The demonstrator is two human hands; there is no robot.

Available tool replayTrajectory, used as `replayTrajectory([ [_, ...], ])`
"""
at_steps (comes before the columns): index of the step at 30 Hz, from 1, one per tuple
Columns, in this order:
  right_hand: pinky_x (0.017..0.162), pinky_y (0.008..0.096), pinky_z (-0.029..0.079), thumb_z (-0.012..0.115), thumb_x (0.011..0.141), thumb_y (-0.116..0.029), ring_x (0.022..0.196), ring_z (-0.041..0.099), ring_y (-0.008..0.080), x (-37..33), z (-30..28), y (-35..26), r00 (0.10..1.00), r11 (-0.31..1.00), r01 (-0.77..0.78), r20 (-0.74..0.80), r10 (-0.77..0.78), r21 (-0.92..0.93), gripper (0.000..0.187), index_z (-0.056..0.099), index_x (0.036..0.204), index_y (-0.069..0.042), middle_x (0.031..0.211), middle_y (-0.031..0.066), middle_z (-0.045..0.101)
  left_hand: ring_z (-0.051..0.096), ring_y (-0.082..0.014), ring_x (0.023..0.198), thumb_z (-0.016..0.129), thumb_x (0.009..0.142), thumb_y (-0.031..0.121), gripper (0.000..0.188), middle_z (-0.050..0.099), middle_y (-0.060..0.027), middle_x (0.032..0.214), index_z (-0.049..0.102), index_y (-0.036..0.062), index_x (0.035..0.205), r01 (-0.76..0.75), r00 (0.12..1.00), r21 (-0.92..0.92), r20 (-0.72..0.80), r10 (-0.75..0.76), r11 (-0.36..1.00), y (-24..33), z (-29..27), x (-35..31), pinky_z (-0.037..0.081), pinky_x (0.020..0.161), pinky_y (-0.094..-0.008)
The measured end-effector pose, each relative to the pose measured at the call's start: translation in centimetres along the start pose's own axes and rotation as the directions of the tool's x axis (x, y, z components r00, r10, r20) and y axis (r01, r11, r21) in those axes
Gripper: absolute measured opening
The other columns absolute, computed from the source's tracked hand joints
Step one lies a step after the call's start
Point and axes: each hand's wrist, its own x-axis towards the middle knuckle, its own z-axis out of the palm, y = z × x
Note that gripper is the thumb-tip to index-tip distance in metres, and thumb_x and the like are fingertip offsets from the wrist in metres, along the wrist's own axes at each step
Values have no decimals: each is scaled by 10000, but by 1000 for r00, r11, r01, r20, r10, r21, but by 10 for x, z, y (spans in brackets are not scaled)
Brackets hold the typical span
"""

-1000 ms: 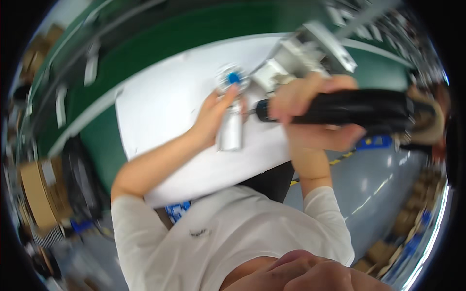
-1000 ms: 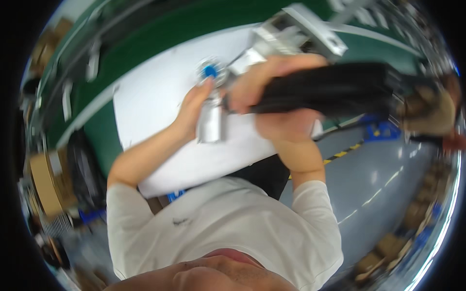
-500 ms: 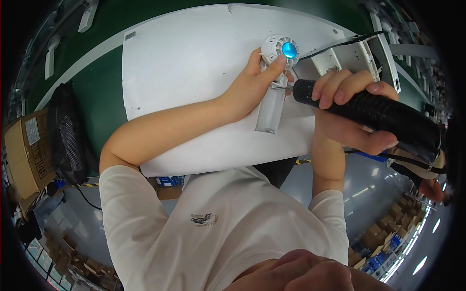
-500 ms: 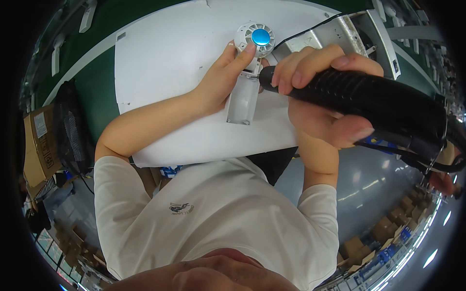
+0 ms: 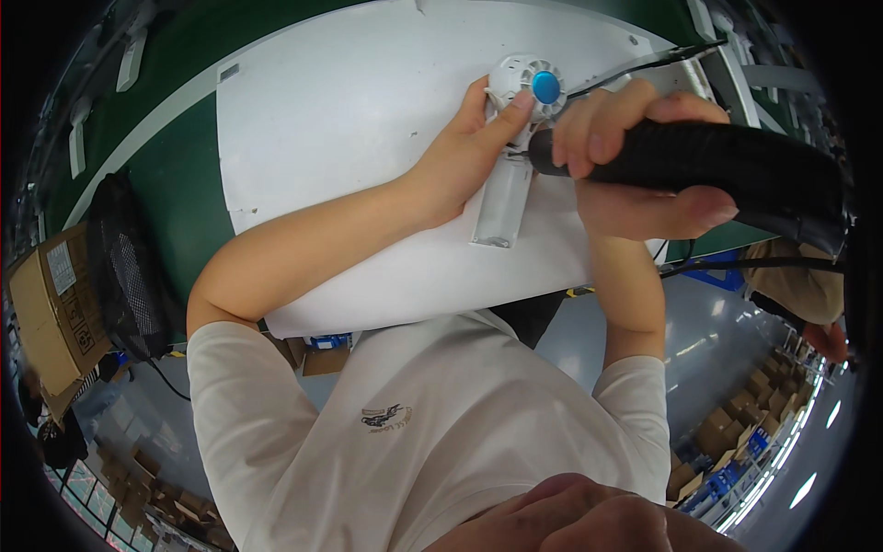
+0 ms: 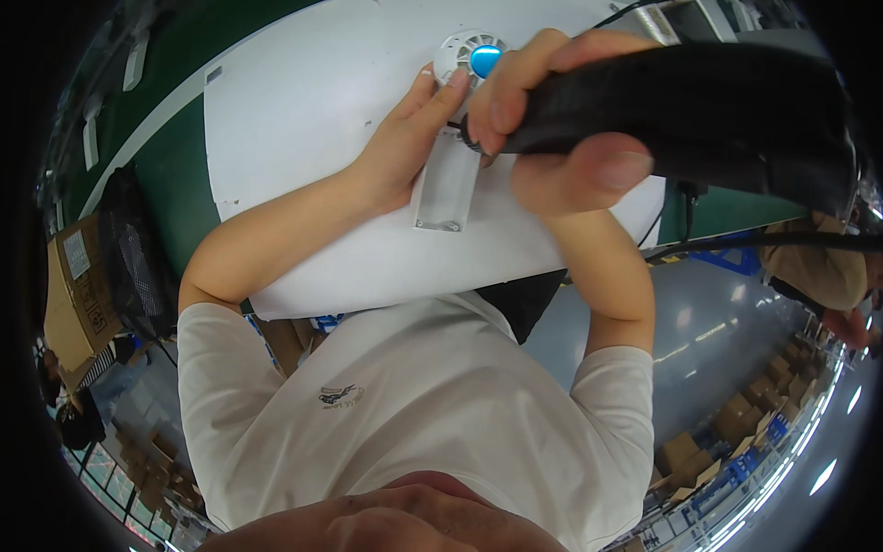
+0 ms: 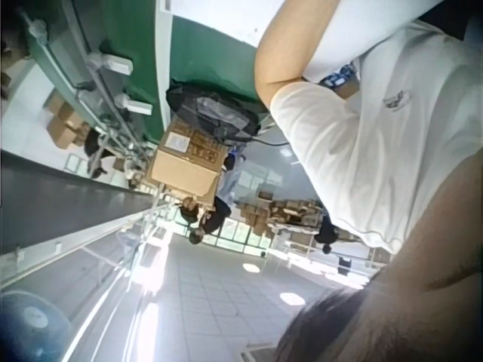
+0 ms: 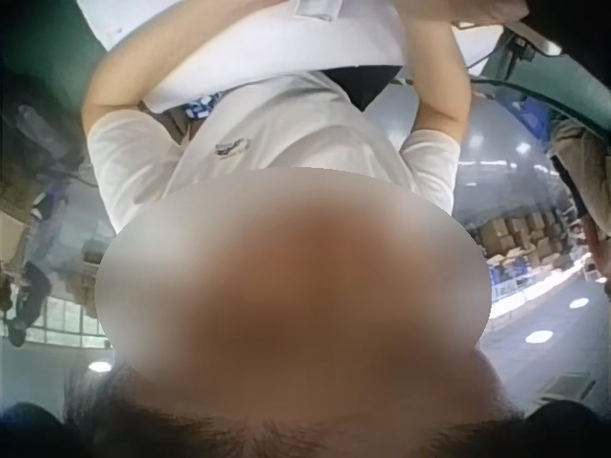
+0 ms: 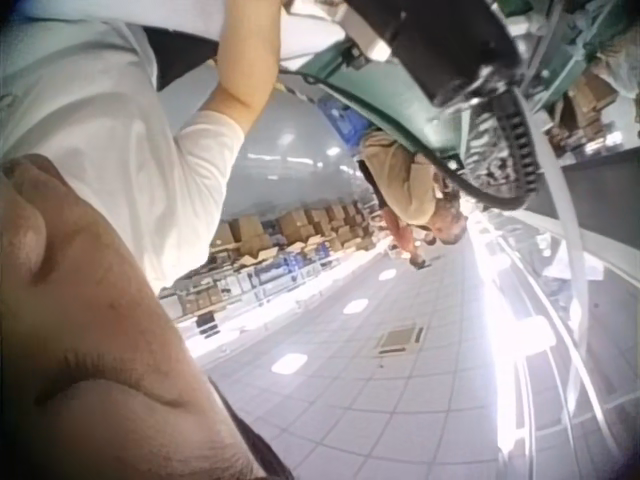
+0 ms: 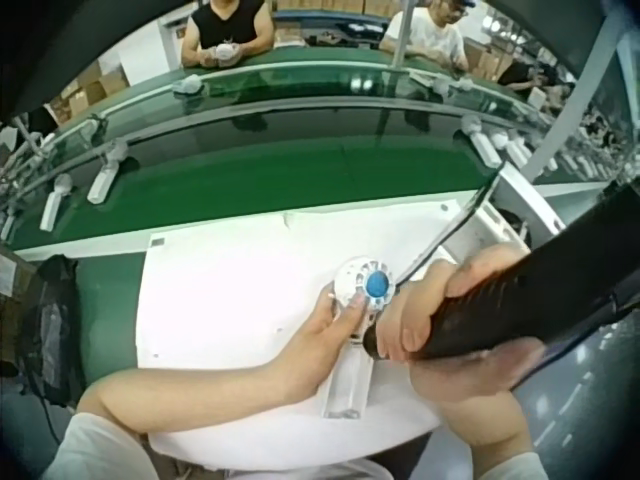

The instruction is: Assembling plastic electronic components using a power screwdriver at a manual assembly station.

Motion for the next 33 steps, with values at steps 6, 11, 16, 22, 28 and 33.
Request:
replayTrajectory([
  [6,384,301,412,343,853,-783,440,448,164,17,3,-68,994,959,96,-19,-104,-269,788,505,1131,-64,663,73,514,603,-167,925,474,1000,420,571,565,-115,1121,218,109,1404,5,999,-54,43,-2,999,5,7,0,519,760,-303],
  [11,411,285,454,356,901,-713,464,490,173,13,8,-73,923,617,-134,-325,-207,-775,693,437,1156,-73,701,100,537,611,-175,946,470,1000,424,570,569,-115,1101,206,125,1407,-16,999,-60,30,18,998,4,7,-2,527,765,-312],
  [16,381,314,406,352,833,-797,449,449,161,10,8,-67,989,986,-58,-146,35,-157,797,518,1148,-84,673,77,504,604,-166,915,466,1000,429,574,571,-103,1081,197,126,1407,11,999,-66,41,-8,998,3,6,2,525,766,-314],
  [22,387,300,409,362,858,-768,446,449,156,5,10,-18,993,995,-15,-120,3,-96,740,489,1153,-101,650,75,496,577,-158,887,447,1002,454,569,551,-104,1108,212,122,1400,-25,1000,-87,9,26,996,0,3,0,523,767,-315],
  [28,395,288,418,371,876,-743,447,456,159,0,5,-2,995,999,-19,-101,14,-50,693,453,1123,-100,642,77,504,550,-156,900,434,1003,469,537,520,-107,1146,256,117,1369,12,1000,-74,27,-10,997,2,4,0,522,759,-313],
  [33,401,299,405,355,878,-741,458,442,162,0,11,6,997,996,-42,-64,47,76,682,484,1099,-108,637,73,484,544,-158,911,434,1003,470,531,508,-106,1162,270,116,1363,51,998,-61,46,-48,997,2,1,0,520,751,-310],
])
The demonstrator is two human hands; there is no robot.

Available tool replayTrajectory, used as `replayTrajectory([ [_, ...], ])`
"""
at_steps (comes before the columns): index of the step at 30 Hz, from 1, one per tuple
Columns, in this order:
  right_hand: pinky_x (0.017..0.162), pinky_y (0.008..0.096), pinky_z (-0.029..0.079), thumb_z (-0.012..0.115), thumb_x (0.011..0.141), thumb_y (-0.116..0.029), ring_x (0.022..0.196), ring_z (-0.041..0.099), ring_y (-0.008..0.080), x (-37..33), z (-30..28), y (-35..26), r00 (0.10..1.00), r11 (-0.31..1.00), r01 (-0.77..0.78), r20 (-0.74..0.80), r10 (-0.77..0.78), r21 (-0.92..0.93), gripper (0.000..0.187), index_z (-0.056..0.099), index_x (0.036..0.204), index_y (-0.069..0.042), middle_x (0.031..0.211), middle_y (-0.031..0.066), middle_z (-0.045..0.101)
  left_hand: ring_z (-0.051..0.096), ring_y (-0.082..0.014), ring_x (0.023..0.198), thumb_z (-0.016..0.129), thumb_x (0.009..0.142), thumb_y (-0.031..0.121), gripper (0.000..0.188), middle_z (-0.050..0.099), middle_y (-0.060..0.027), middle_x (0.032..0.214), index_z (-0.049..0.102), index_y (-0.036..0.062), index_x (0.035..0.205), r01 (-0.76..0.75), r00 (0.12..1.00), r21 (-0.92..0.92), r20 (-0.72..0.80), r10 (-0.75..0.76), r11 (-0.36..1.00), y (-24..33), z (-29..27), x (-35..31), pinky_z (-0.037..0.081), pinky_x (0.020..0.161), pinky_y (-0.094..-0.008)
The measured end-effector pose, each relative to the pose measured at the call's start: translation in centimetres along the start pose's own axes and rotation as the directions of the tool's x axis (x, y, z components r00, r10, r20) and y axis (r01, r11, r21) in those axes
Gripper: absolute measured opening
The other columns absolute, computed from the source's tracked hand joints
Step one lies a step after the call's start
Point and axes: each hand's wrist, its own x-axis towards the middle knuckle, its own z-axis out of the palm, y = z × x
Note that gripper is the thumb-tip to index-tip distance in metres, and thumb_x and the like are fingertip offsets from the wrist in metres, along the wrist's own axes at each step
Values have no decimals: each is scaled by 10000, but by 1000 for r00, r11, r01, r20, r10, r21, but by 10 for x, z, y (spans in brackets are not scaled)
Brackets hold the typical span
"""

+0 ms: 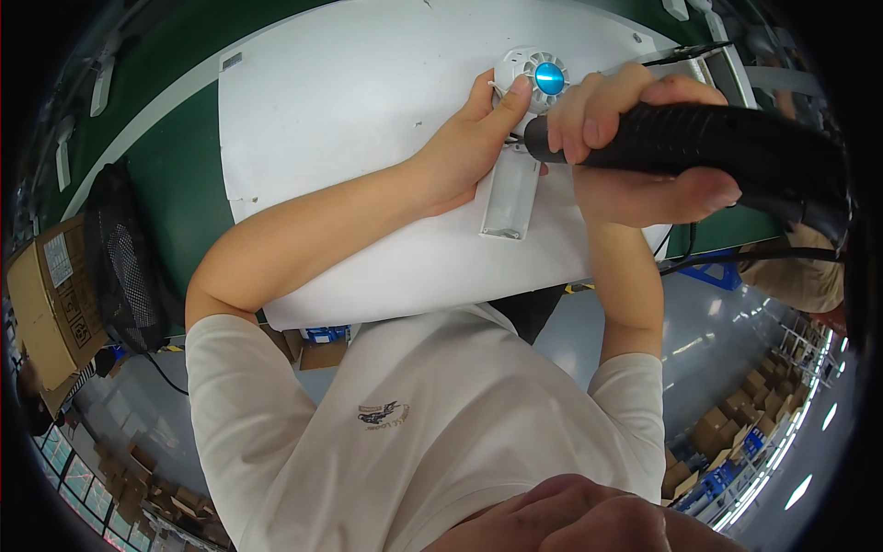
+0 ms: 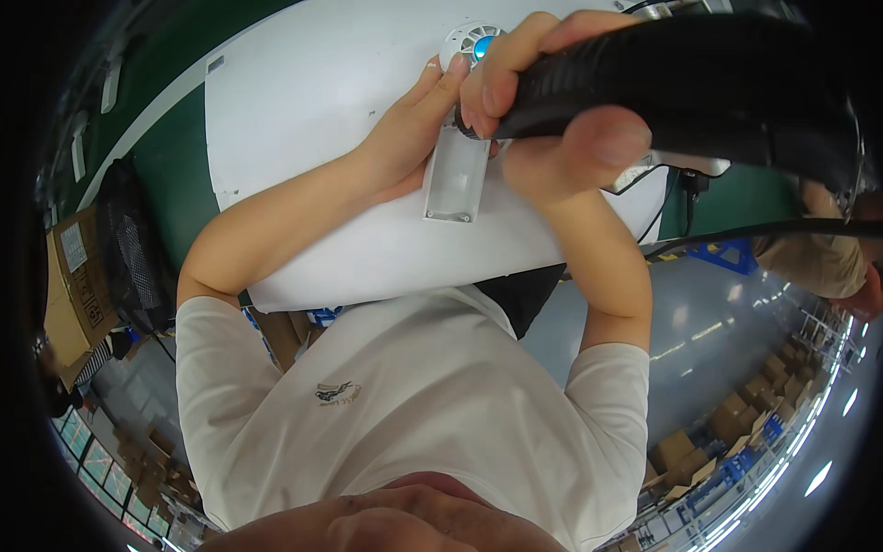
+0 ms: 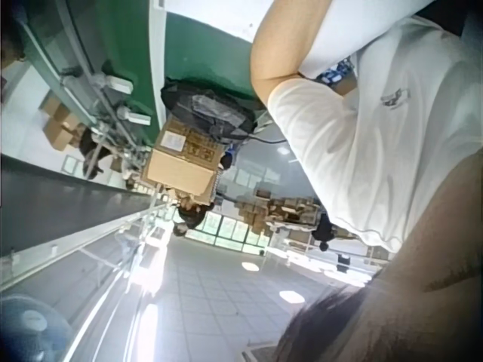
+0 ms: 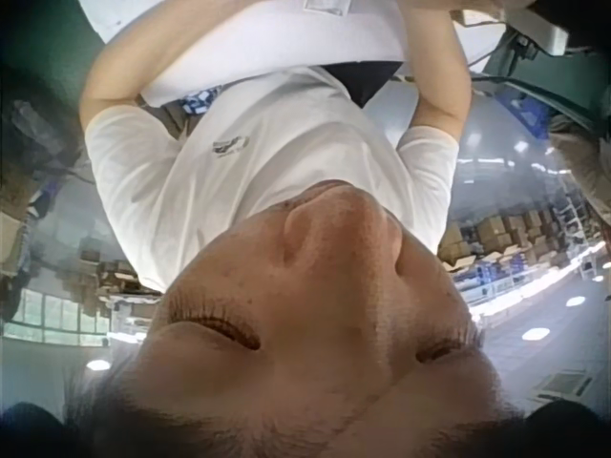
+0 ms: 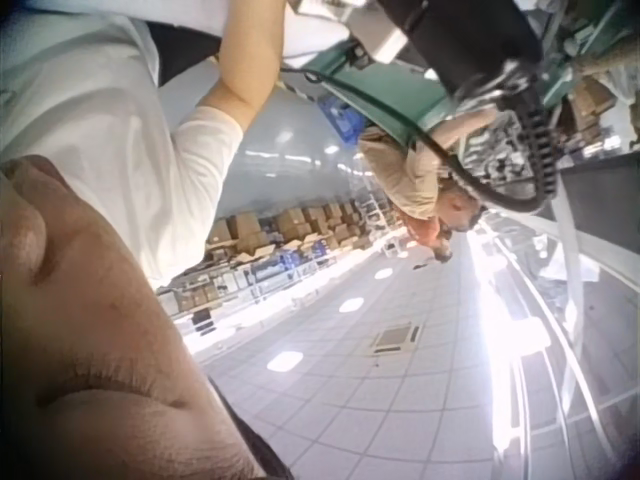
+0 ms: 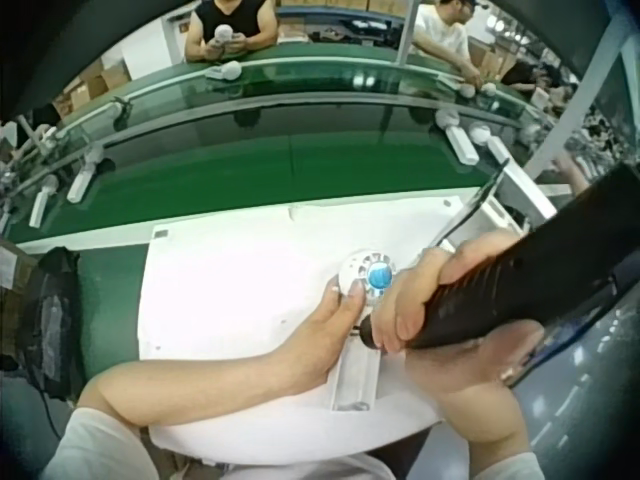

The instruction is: Assembling plastic electronic components using a power screwdriver at a manual assembly station.

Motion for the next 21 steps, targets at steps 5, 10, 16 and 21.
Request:
replayTrajectory([
  [5,405,300,407,358,894,-711,462,446,171,4,7,0,998,994,-67,-6,68,89,665,489,1126,-102,647,79,491,562,-163,894,443,1002,460,509,537,-99,1125,318,108,1348,-2,998,-4,-57,2,1000,2,6,-4,529,754,-319],
  [10,412,332,425,358,895,-700,440,449,186,21,-15,-68,994,977,70,98,-51,-202,669,520,1099,-83,656,101,514,604,-172,838,506,988,389,495,592,-104,1026,348,101,1357,-85,986,71,-135,94,994,17,12,2,549,753,-334],
  [16,437,307,479,492,872,-674,482,515,195,6,11,-80,950,657,8,-198,-239,-754,653,454,1109,-67,673,110,543,451,-505,1135,511,842,91,649,267,-288,1412,279,97,1449,-163,559,986,67,827,31,133,-55,103,391,993,-510],
  [21,412,298,456,448,889,-659,454,489,180,7,-2,-86,971,904,35,-199,-131,-426,621,465,1070,-64,658,96,519,481,-486,1031,543,837,107,494,327,-290,1357,450,93,1322,240,553,803,349,756,-546,157,-73,200,412,908,-559],
])
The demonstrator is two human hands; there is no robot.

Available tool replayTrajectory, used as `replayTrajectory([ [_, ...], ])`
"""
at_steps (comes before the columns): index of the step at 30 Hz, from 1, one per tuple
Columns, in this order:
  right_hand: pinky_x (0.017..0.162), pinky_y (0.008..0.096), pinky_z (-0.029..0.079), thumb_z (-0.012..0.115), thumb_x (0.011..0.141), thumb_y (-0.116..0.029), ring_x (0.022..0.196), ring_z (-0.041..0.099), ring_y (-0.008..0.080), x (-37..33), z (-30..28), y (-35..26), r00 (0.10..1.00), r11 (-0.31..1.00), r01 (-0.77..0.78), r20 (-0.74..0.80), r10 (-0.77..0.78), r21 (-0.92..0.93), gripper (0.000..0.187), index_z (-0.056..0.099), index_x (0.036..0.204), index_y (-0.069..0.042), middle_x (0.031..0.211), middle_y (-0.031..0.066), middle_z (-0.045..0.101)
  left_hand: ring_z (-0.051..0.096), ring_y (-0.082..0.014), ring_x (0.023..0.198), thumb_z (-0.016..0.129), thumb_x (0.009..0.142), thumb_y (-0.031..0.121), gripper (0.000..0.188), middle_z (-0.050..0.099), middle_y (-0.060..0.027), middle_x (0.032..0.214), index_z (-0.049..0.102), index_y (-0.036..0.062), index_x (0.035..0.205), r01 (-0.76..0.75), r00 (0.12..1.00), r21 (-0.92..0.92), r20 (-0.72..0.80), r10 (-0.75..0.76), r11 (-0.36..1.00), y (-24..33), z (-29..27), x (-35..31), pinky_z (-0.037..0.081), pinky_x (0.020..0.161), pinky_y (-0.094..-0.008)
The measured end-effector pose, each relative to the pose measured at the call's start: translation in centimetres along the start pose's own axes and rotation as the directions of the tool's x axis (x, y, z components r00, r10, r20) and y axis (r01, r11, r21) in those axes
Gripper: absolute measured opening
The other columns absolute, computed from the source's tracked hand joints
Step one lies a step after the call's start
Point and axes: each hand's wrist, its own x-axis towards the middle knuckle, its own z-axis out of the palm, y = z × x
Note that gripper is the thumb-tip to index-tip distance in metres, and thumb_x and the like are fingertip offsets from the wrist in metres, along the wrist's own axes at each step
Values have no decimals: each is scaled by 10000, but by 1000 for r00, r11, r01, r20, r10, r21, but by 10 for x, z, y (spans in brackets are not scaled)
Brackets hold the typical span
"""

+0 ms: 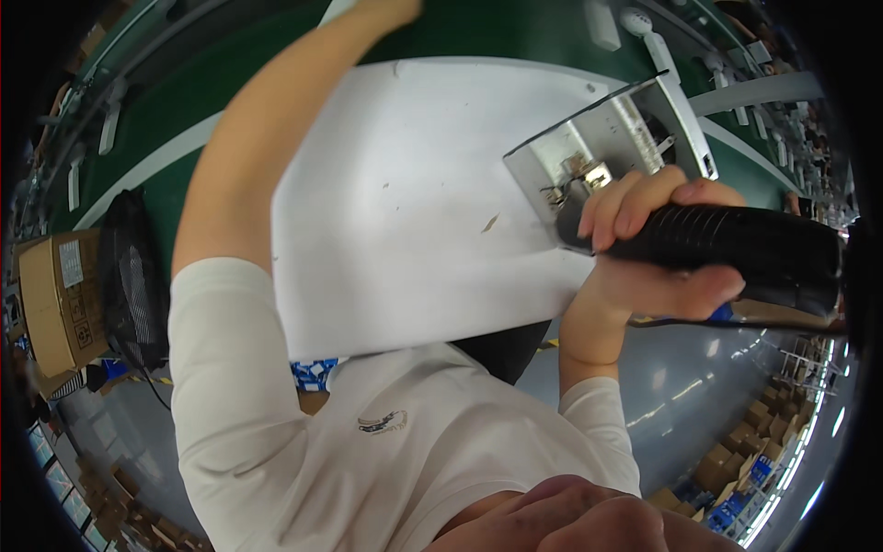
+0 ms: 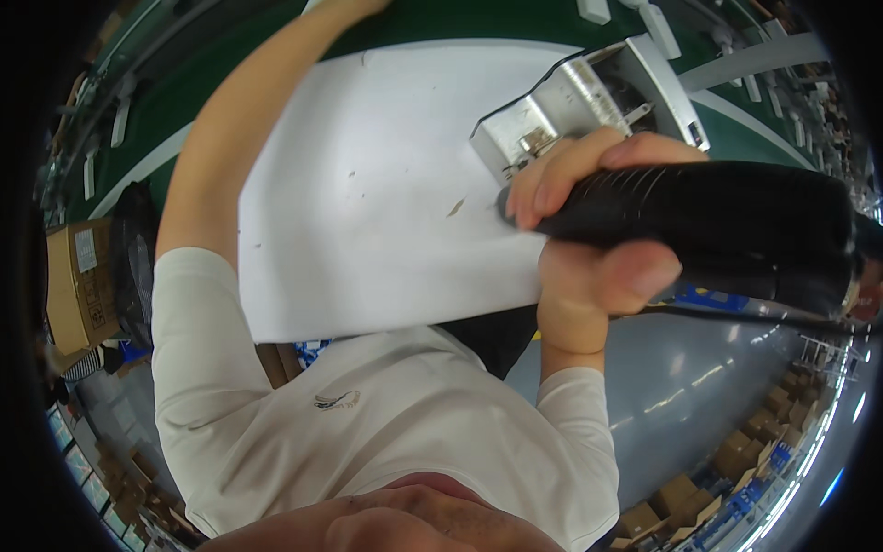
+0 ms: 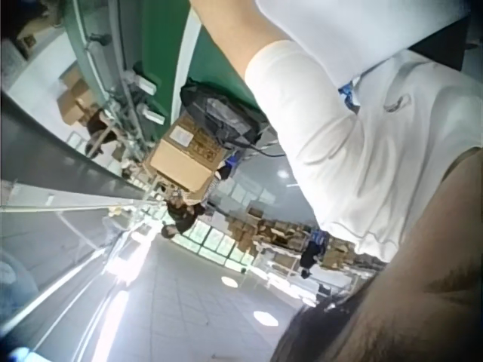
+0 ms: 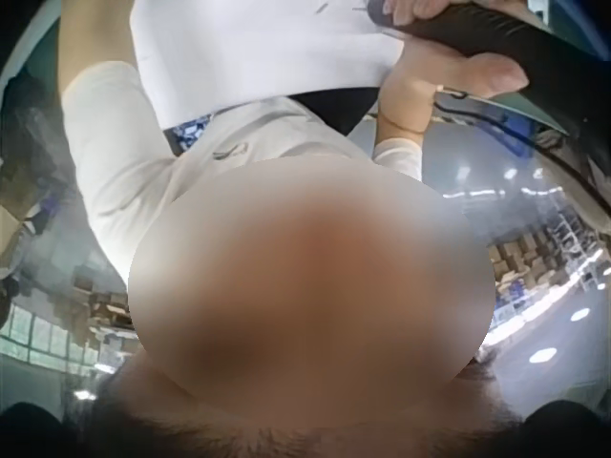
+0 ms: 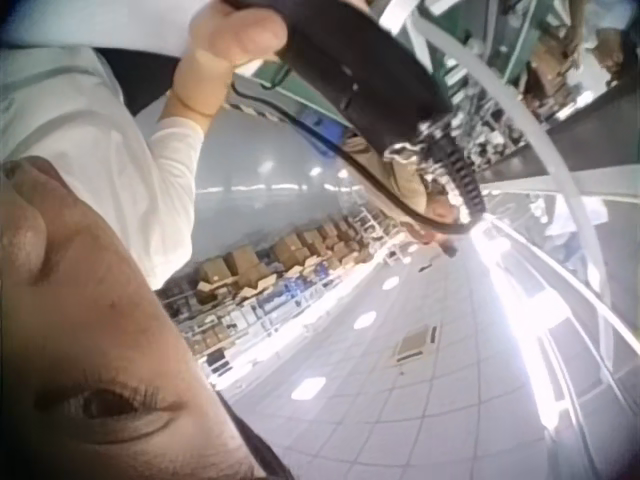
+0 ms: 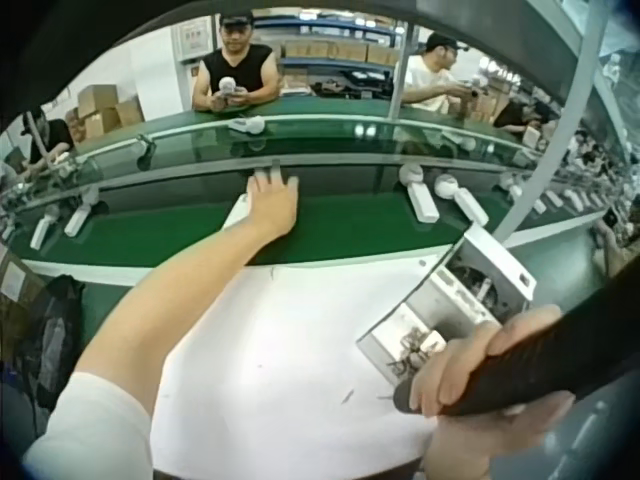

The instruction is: Assembling plastic electronic components using a power screwdriver at a manual assembly station.

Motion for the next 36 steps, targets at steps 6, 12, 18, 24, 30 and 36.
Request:
replayTrajectory([
  [6,402,287,442,415,901,-643,447,474,173,-1,6,0,1000,974,11,13,-14,228,614,448,1053,-50,654,89,502,433,-445,1199,486,908,439,482,436,-160,1412,541,202,1324,-223,956,-392,91,279,893,165,100,50,414,899,-556],
  [12,399,292,438,414,902,-639,459,478,172,-3,0,4,999,967,30,25,-37,252,616,427,1065,-45,670,91,501,535,-419,1050,605,870,282,521,450,-226,1324,495,64,1330,150,879,-174,475,-51,973,160,120,96,493,852,-491],
  [18,430,304,448,406,900,-643,494,495,169,-2,-8,-2,993,971,108,-59,-98,215,629,487,1118,-58,725,92,511,586,-346,1030,686,813,32,785,437,-253,1350,249,82,1462,699,709,-673,696,113,-242,77,6,14,528,796,-447],
  [24,458,314,448,406,854,-733,509,490,165,-5,-2,-4,996,948,64,33,-78,312,735,520,1161,-74,731,66,510,653,-199,837,578,941,269,490,633,-137,971,333,105,1333,747,519,-509,848,-104,-428,94,-153,-165,561,677,-332],
  [30,460,323,434,419,803,-799,506,474,165,-15,15,21,982,960,29,170,-79,278,814,520,1187,-89,740,50,511,620,-187,892,523,988,290,596,607,-147,1075,147,125,1421,670,607,-443,789,95,-596,96,-147,-208,552,714,-314],
  [36,461,327,427,429,790,-809,506,465,165,-21,18,35,983,969,-1,177,-44,246,815,522,1183,-101,733,49,507,582,-162,948,449,1016,330,447,598,-106,1102,271,141,1380,719,609,-434,770,191,-543,91,-144,-211,522,754,-288],
])
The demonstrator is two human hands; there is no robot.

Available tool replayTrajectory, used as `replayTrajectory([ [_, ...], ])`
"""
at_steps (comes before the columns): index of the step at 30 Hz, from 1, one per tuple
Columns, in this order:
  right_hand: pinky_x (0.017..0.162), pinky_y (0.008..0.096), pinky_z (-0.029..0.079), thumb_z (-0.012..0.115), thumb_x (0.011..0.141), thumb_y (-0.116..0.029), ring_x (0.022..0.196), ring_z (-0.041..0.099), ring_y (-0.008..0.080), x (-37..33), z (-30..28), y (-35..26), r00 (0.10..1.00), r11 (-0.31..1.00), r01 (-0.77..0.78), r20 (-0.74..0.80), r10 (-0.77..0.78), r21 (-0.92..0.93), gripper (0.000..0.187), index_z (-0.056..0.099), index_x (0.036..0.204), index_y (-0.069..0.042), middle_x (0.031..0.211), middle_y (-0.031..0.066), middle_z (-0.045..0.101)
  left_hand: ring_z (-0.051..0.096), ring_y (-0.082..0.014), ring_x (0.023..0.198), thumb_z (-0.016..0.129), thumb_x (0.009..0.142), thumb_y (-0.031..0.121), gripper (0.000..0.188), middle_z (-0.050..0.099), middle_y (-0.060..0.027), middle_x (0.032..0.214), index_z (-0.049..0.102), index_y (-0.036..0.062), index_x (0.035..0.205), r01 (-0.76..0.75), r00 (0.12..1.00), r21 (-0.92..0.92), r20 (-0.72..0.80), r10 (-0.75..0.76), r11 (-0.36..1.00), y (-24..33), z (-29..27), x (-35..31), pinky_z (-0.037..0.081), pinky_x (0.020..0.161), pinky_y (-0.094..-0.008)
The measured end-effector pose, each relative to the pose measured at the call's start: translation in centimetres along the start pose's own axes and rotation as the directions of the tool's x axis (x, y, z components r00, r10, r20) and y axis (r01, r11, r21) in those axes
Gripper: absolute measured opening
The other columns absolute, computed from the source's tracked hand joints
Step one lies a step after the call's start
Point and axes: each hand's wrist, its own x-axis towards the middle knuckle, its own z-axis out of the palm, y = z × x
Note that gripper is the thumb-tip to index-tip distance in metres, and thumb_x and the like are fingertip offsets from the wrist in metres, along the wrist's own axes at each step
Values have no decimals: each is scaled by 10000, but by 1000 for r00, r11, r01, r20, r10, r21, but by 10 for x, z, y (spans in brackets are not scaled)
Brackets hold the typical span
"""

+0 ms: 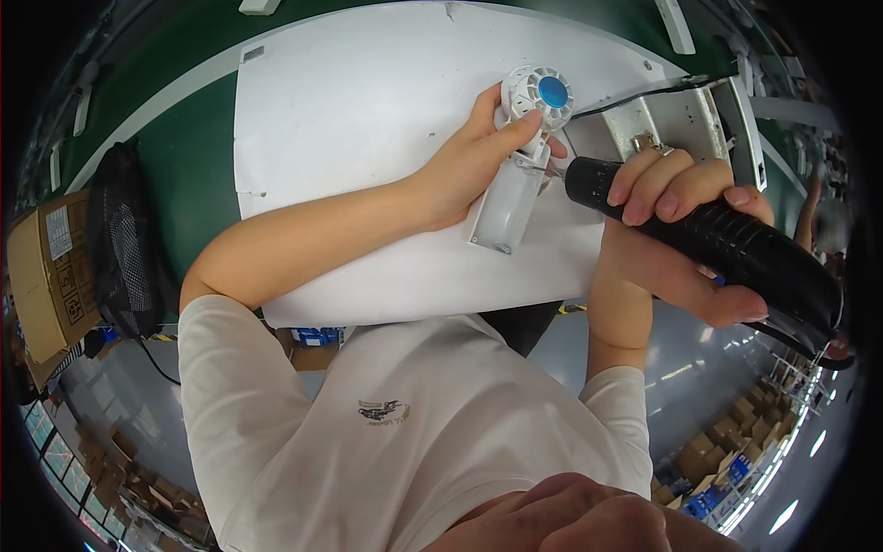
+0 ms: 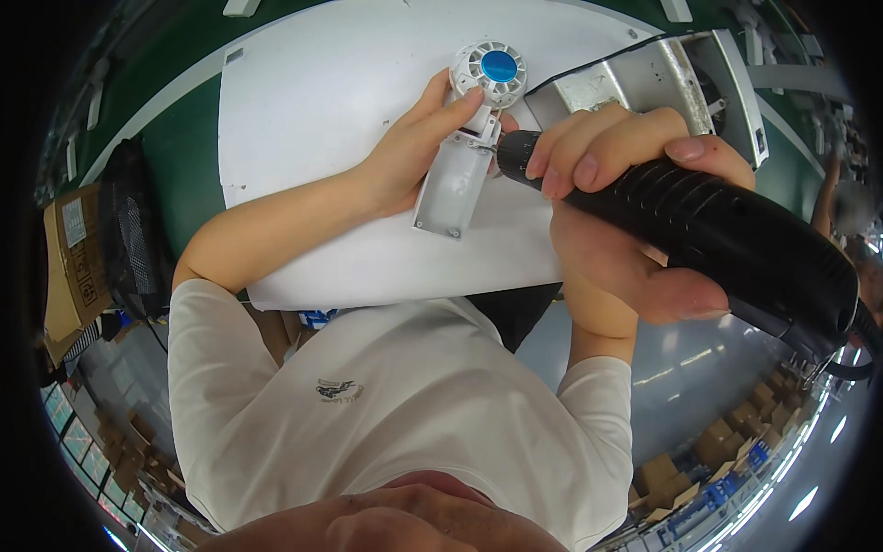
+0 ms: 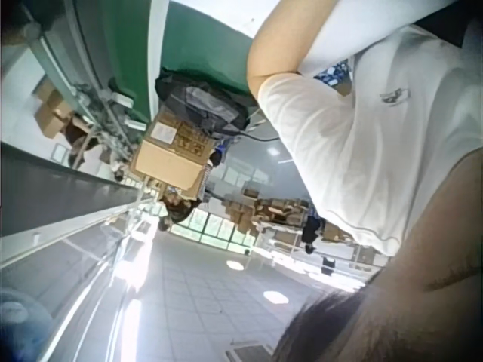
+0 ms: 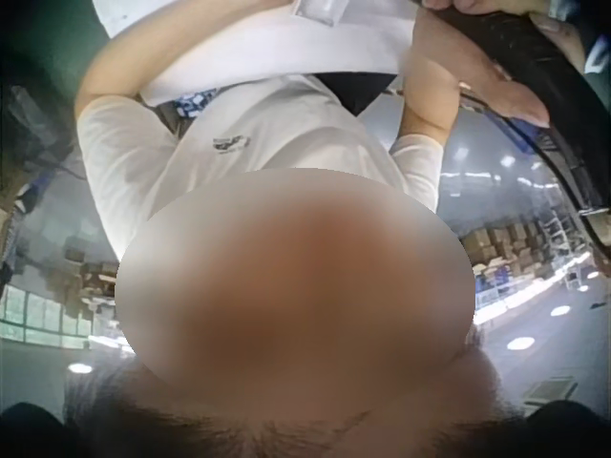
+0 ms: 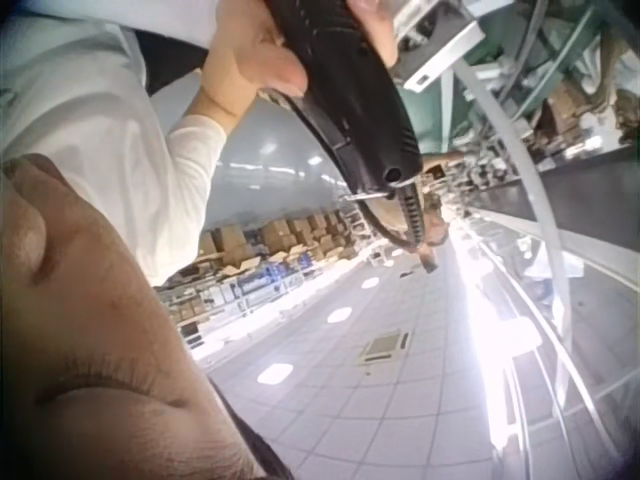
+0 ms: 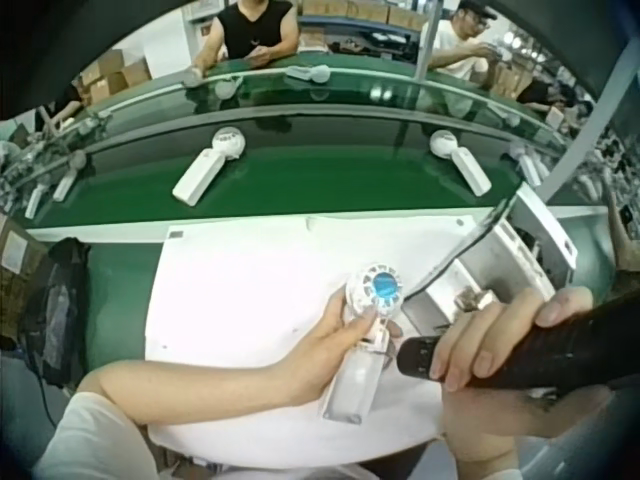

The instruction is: Assembling plastic electronic components using a power screwdriver at a manual assembly station.

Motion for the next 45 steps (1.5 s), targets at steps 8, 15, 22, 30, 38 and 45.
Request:
replayTrajectory([
  [8,470,325,450,454,788,-805,530,495,165,2,4,-19,999,1000,25,-25,-25,2,788,478,1179,-120,725,58,511,585,-185,1005,433,1010,304,501,560,-132,1187,242,156,1449,-53,995,66,-80,58,996,8,6,0,517,790,-326],
  [15,453,301,436,514,779,-779,518,499,150,3,1,-37,985,990,143,-93,-143,-10,766,509,1162,-116,712,40,511,460,-445,1190,546,899,158,666,300,-313,1419,220,131,1479,67,898,991,-110,426,114,116,-48,127,430,966,-505],
  [22,465,312,478,573,817,-699,525,531,164,0,-6,-41,986,994,107,-130,-102,30,658,388,1096,-133,699,53,540,471,-472,976,523,857,182,325,415,-265,1320,571,164,1178,653,533,375,390,751,-658,126,-97,238,394,833,-536],
  [30,486,307,501,635,838,-600,550,566,185,3,-30,-43,985,984,150,-98,-140,101,615,361,1087,-109,738,86,576,582,-440,1025,485,916,517,488,356,-182,1407,598,176,1245,132,886,808,163,434,-574,50,67,318,504,816,-525],
  [38,511,314,508,658,851,-541,564,576,201,3,-31,-41,997,997,68,-28,-67,23,581,361,1090,-103,762,113,583,652,-354,879,619,861,129,725,412,-287,1307,199,55,1447,-139,782,974,-2,623,177,115,-24,257,557,761,-415],
  [45,535,324,518,681,858,-484,583,586,208,2,-44,-52,999,984,-38,0,39,176,528,387,1083,-107,764,127,590,602,-148,765,524,919,222,458,600,-102,1127,400,77,1336,-53,952,107,-294,83,993,31,32,38,541,595,-265],
])
